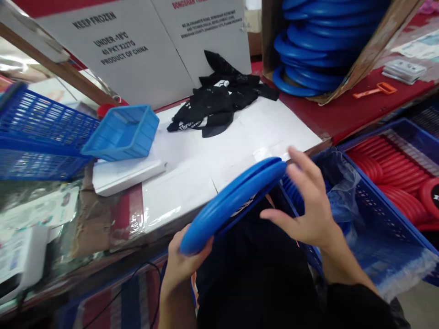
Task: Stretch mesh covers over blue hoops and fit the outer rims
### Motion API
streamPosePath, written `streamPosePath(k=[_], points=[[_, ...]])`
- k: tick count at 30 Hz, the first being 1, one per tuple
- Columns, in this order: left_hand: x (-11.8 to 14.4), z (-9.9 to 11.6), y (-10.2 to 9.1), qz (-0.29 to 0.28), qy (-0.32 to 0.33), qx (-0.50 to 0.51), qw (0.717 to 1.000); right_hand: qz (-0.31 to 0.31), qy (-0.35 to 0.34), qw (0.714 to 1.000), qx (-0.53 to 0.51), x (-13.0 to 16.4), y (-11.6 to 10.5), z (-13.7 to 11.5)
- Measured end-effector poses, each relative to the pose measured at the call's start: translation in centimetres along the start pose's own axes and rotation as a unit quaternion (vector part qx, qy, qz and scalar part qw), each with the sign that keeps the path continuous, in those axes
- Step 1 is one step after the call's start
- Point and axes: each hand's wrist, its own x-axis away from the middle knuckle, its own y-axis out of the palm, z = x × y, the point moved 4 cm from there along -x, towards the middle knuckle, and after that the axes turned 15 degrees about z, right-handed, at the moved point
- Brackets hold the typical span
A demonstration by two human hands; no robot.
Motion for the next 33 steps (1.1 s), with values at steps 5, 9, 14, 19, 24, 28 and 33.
streamPosePath(k=[5,9,14,19,24,28,33], points=[[-1.7,5.0,0.9,-0.160,0.119,0.029,0.979,-0.364,-0.168,0.915,-0.054,-4.6,1.5,-3.6],[-1.8,5.3,0.8,-0.187,0.123,0.031,0.974,-0.454,-0.176,0.872,-0.048,-4.9,2.9,-3.7],[-2.0,4.6,-0.3,-0.199,0.115,0.003,0.973,-0.494,-0.198,0.846,-0.027,-4.7,3.7,-4.1],[-3.6,5.9,-0.2,-0.193,0.123,-0.105,0.968,-0.511,-0.212,0.833,-0.005,-4.7,5.2,-4.1],[-5.2,8.7,0.8,-0.141,0.251,-0.130,0.949,-0.507,-0.214,0.835,0.027,-5.3,6.5,-5.0],[-4.9,6.0,-2.0,-0.077,0.266,-0.100,0.956,-0.493,-0.137,0.859,0.015,-6.9,4.7,-3.8],[-4.4,2.5,-5.0,-0.010,0.181,0.081,0.980,-0.471,-0.108,0.874,-0.049,-6.7,2.6,-1.9]])
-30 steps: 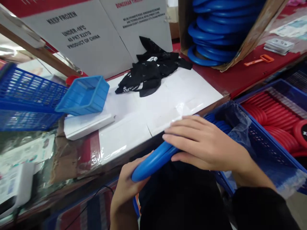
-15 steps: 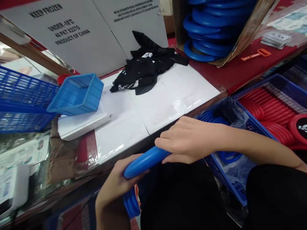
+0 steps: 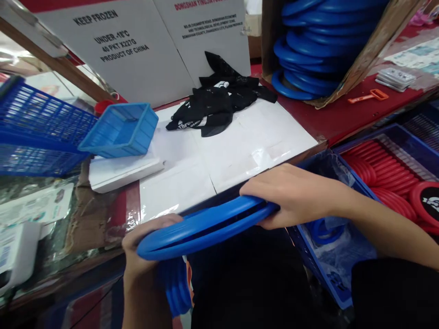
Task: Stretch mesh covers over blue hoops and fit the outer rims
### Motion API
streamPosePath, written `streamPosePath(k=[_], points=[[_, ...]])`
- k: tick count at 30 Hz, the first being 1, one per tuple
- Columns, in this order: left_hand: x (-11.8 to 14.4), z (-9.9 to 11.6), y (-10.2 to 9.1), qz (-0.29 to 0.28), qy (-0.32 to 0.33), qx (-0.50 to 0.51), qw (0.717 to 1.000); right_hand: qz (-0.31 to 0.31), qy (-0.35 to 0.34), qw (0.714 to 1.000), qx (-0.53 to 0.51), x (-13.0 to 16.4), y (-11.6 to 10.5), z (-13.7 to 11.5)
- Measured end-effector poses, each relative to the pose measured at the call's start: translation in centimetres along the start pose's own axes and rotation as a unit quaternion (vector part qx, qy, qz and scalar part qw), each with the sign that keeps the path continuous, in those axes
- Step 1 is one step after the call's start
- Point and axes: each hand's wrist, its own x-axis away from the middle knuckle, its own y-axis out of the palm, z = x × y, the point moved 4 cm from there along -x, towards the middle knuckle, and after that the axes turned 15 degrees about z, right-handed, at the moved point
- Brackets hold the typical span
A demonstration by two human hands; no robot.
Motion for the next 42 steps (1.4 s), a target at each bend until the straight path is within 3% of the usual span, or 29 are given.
streamPosePath(k=[3,6,9,17,21,25,29,33,35,38,40,42], points=[[-0.8,1.4,1.6,-0.080,0.014,-0.039,0.996,0.008,-0.027,0.999,0.029,0.2,1.2,-0.3],[-2.1,3.8,3.3,-0.111,0.072,-0.149,0.980,0.000,-0.053,0.997,0.056,-0.2,2.2,-1.0],[-2.6,5.3,4.4,-0.132,0.113,-0.177,0.969,0.005,-0.068,0.994,0.080,-0.4,2.3,-1.5],[-2.1,5.0,4.1,-0.119,0.162,-0.142,0.969,0.007,-0.104,0.988,0.114,0.1,2.2,-1.9],[-2.3,4.8,4.0,-0.136,0.141,-0.129,0.972,0.004,-0.115,0.985,0.127,0.2,2.5,-1.9],[-2.5,5.3,5.4,-0.180,0.087,-0.181,0.963,0.010,-0.116,0.982,0.148,-0.4,3.5,-2.3],[-2.6,6.4,7.2,-0.197,0.126,-0.185,0.955,0.010,-0.100,0.986,0.136,-1.1,4.3,-3.1],[-2.7,4.3,5.6,-0.161,0.113,-0.117,0.973,0.021,-0.020,0.999,0.046,-0.8,2.9,-2.5],[-2.7,2.1,3.7,-0.113,0.101,-0.029,0.988,0.013,0.020,1.000,0.002,-0.1,2.0,-1.7],[-2.3,-0.9,1.5,-0.054,0.069,0.127,0.988,0.021,0.061,0.998,-0.016,0.9,1.2,-0.3],[-2.0,-1.8,1.4,-0.056,0.007,0.128,0.990,0.031,0.069,0.997,-0.011,1.3,1.4,0.2],[-1.8,-1.2,2.3,-0.083,-0.039,0.048,0.995,0.029,0.056,0.998,0.004,1.4,2.1,0.3]])
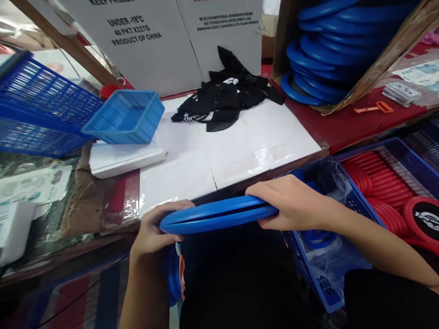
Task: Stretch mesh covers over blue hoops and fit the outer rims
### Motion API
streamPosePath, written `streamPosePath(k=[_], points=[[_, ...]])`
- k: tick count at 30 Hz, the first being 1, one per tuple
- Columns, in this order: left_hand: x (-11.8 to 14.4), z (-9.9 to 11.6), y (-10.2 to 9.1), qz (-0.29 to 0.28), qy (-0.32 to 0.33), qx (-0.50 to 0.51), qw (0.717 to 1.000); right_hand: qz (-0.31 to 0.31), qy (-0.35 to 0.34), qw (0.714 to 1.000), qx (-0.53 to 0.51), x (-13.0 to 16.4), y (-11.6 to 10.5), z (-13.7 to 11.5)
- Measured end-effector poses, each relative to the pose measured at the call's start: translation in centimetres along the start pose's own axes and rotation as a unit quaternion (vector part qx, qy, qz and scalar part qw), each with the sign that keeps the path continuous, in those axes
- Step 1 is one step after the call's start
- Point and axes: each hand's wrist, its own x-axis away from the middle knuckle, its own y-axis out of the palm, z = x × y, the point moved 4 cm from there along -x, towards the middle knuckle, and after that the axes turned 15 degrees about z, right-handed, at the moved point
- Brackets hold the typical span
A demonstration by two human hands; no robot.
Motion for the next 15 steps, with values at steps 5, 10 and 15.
streamPosePath(k=[5,10,15], points=[[-0.9,4.6,4.1,-0.097,0.063,-0.165,0.980,0.001,-0.081,0.993,0.089,0.2,1.3,-0.9],[-1.2,5.6,5.5,-0.090,0.151,-0.152,0.973,0.019,-0.122,0.985,0.118,0.6,0.9,-1.5],[-0.6,5.3,5.9,-0.070,0.173,-0.126,0.974,0.001,-0.138,0.982,0.131,0.7,1.0,-1.9]])
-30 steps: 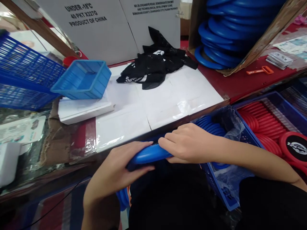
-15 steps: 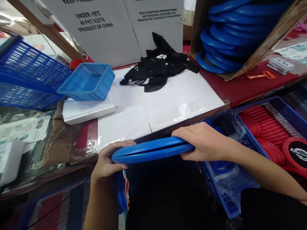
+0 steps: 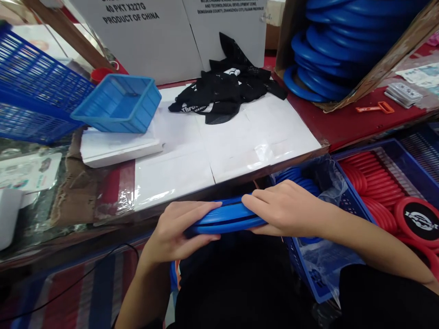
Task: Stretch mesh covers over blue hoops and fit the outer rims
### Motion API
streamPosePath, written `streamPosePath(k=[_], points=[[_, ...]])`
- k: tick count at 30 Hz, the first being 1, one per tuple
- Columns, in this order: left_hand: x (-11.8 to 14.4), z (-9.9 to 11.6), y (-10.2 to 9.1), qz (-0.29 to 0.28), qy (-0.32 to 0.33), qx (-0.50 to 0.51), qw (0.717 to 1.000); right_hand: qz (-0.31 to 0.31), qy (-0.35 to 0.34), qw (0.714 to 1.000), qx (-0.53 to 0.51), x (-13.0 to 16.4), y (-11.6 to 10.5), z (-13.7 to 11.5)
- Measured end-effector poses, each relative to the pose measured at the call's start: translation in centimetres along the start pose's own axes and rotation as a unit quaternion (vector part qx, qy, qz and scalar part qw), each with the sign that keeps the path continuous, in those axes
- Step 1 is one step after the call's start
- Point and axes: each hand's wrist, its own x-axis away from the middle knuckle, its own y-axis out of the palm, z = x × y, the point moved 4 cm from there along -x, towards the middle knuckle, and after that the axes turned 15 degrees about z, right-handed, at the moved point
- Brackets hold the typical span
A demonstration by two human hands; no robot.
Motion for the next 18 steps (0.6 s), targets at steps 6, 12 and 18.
streamPosePath(k=[6,12,18], points=[[0.7,-0.4,-1.0,0.022,-0.026,0.017,0.999,-0.023,0.023,0.998,-0.048,-0.6,0.1,0.2],[3.3,-3.9,-4.9,0.099,-0.050,0.188,0.976,-0.019,0.089,0.983,-0.159,0.5,-0.6,2.1],[1.8,-2.6,-2.7,-0.033,-0.125,0.064,0.989,-0.002,0.083,0.992,-0.093,0.7,1.2,1.6]])
